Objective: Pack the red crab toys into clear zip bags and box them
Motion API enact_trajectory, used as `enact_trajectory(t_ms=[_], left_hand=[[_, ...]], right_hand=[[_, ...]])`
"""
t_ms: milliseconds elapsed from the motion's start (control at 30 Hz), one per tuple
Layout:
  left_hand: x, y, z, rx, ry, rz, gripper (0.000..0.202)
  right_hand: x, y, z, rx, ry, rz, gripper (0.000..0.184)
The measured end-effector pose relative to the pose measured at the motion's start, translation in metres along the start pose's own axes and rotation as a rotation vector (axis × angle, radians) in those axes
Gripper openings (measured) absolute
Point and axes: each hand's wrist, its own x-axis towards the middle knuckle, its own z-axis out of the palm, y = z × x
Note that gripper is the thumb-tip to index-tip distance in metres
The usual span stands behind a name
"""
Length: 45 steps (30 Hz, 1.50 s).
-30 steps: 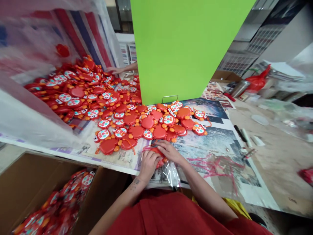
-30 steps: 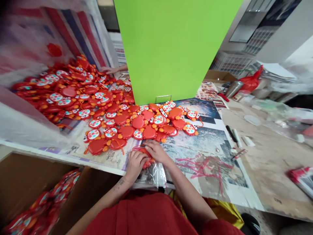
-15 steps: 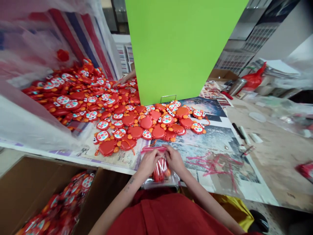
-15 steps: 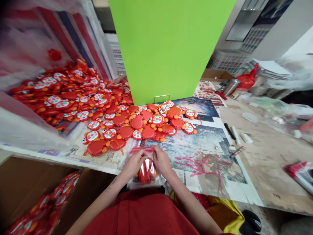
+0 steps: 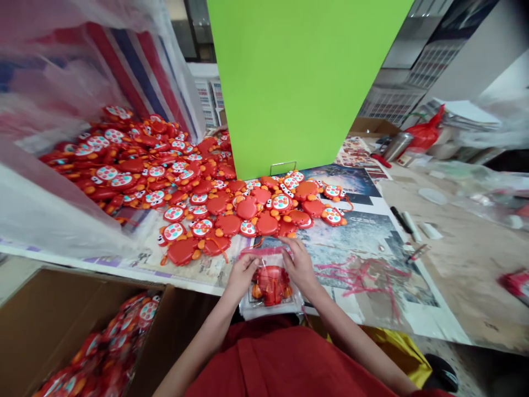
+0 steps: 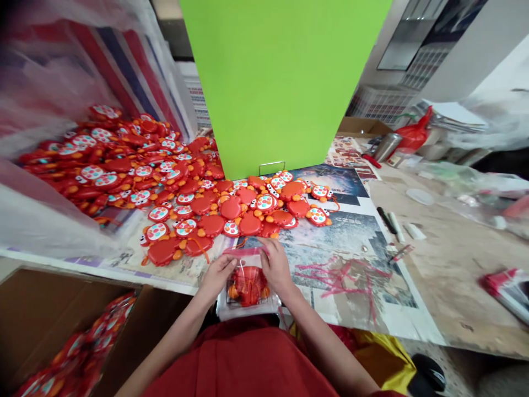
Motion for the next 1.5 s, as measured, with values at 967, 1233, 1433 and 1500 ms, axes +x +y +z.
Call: enact_trajectory(t_ms=[967, 1233, 1433, 1500], left_hand=[[0.013, -0.018, -0.001, -0.104, -0.089, -0.023, 0.038], [0.009, -0.014, -0.005, -0.243, -0.092, -0.076, 0.047], [0.006, -0.012, -0.015, -0.32, -0.139, -0.16, 0.062], [0.006, -0.009, -0.017, -0.36, -0.164, -0.176, 0.063]], right_hand=[[-0.025, 0.11, -0.118, -0.937, 0.093, 0.375, 0.03], [-0.001, 0.041, -0.034, -0.419, -0.268, 0.173, 0.024], [0.0, 0.042, -0.013, 0.073, -0.355, 0.323, 0.015], [-0.001, 0.046, -0.019, 0.246, -0.34, 0.401, 0.018]])
